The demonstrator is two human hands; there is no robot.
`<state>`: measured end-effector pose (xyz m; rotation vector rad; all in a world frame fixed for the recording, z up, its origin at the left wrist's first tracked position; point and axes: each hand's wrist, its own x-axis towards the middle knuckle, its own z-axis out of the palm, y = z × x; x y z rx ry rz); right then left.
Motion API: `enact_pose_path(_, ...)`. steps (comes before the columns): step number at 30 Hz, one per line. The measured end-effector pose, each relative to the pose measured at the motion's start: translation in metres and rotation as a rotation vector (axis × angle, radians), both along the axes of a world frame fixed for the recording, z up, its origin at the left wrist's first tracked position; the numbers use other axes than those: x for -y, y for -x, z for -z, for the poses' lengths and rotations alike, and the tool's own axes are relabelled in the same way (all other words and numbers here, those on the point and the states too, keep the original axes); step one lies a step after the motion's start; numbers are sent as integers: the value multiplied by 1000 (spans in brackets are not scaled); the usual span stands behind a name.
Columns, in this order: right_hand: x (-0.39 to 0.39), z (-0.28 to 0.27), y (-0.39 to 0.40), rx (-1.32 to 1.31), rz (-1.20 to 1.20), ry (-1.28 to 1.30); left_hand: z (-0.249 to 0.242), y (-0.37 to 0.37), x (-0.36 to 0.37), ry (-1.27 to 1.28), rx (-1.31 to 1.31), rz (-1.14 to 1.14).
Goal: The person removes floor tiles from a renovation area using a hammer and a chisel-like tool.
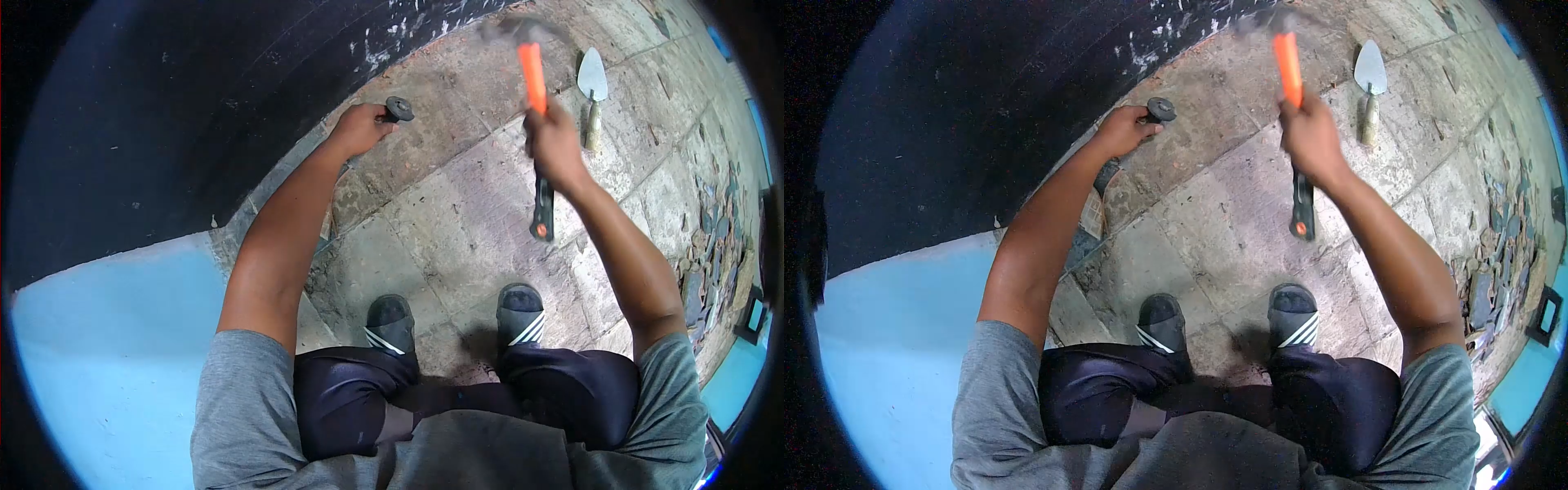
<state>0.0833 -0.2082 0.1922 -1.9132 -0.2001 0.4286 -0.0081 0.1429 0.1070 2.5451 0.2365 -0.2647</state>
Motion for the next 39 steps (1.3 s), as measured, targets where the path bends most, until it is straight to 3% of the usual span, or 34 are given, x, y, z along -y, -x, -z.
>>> enact_pose_path(2, -13, -37, -5, 119, 128, -145, -1, -1, 2, -47, 31, 20)
enact_pose_path(5, -35, -10, -1, 205, 297, -368, 1, -2, 3, -78, 34, 9)
enact_pose_path(6, -40, 12, 12, 188, 262, -335, 2, -3, 1, -83, 31, 13)
enact_pose_path(8, -41, 65, 43, 352, -8, -20, 1, -1, 3, -68, 8, 11)
enact_pose_path(9, -41, 62, 51, 287, -305, 173, -3, 0, 6, -50, -9, 7)
enact_pose_path(10, -44, 54, 48, 69, -368, 254, -7, 0, 9, -32, -24, 4)
enact_pose_path(16, -17, 58, 39, -74, -313, 308, -20, 0, 9, -71, -102, -9)
enact_pose_path(23, 17, 81, 46, -117, -321, 394, -45, -11, -19, 76, 128, -166)
enact_pose_path(32, 12, 84, 43, -133, -328, 336, -20, -13, -37, 57, 105, -127)
enact_pose_path(35, -5, 37, 25, -200, -201, 219, -22, -17, -32, -20, 107, -91)
enact_pose_path(38, -23, 6, -12, 23, -62, 29, -30, -19, -24, 6, -6, -93)
enact_pose_path(39, -28, 9, -29, 236, -3, 22, -32, -21, -23, -4, -10, -94)
